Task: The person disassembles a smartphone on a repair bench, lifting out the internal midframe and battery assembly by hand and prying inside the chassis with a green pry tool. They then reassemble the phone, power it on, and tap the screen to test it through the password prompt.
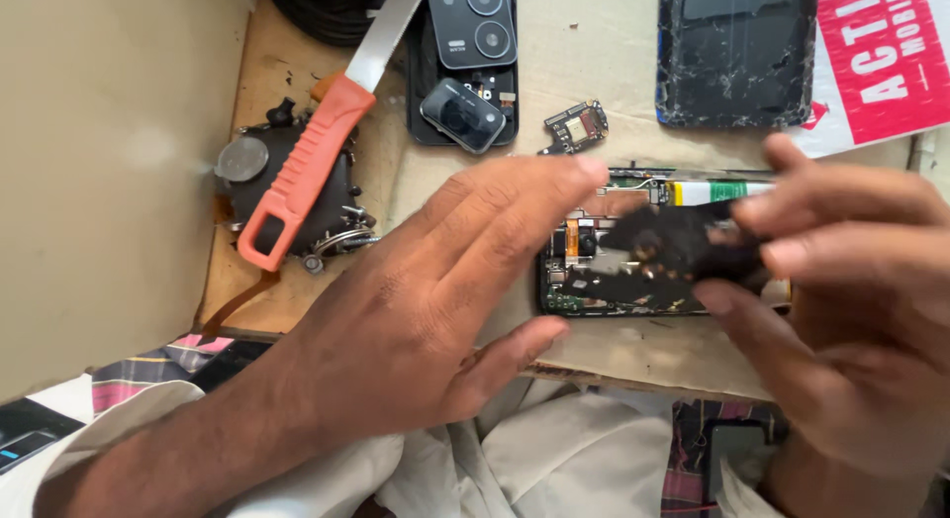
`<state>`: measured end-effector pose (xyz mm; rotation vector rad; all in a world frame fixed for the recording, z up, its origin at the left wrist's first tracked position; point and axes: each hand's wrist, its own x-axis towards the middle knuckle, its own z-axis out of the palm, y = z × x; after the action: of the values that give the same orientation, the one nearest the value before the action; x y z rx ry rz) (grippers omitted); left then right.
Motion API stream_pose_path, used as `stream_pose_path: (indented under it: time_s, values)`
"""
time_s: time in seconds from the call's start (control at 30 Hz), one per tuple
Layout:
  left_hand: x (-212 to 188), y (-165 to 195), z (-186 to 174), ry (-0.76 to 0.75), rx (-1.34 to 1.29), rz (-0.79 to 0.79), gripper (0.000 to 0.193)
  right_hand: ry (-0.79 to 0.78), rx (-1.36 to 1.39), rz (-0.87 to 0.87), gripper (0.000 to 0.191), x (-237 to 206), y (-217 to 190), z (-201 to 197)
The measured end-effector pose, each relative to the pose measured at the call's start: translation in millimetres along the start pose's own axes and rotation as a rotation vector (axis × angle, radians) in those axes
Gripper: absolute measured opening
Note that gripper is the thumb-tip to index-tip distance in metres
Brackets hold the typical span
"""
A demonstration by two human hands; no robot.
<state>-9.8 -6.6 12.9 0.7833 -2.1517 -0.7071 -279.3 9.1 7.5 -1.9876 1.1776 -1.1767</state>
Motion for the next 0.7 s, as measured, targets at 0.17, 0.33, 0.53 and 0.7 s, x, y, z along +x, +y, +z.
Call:
stream_pose_path:
  time_s: [0.17,0.33,0.53,0.7]
  values:
    - [-3.6,-2.1,-2.6,-0.021,0.091,0.082,0.051,-0.232,-0.255,-0.174,0.021,-33.7,-11.8,-18.7]
    - [-3.4,-5.1,-1.1,-0.005,0.052,0.113,0.033,-0.343,-0.378,-0.241,0.013,-53.2,-9.4,-23.0]
    - [-3.7,-5.2,-1.0,0.001,0.061,0.112,0.029,-0.330,-0.385,-0.228,0.016,-53.9,-15.5,-22.3]
    - [-4.1,-5.9,0.2,0.005,0.059,0.121,0.027,-0.179,-0.393,-0.184,0.016,-64.1,-9.9,-16.5]
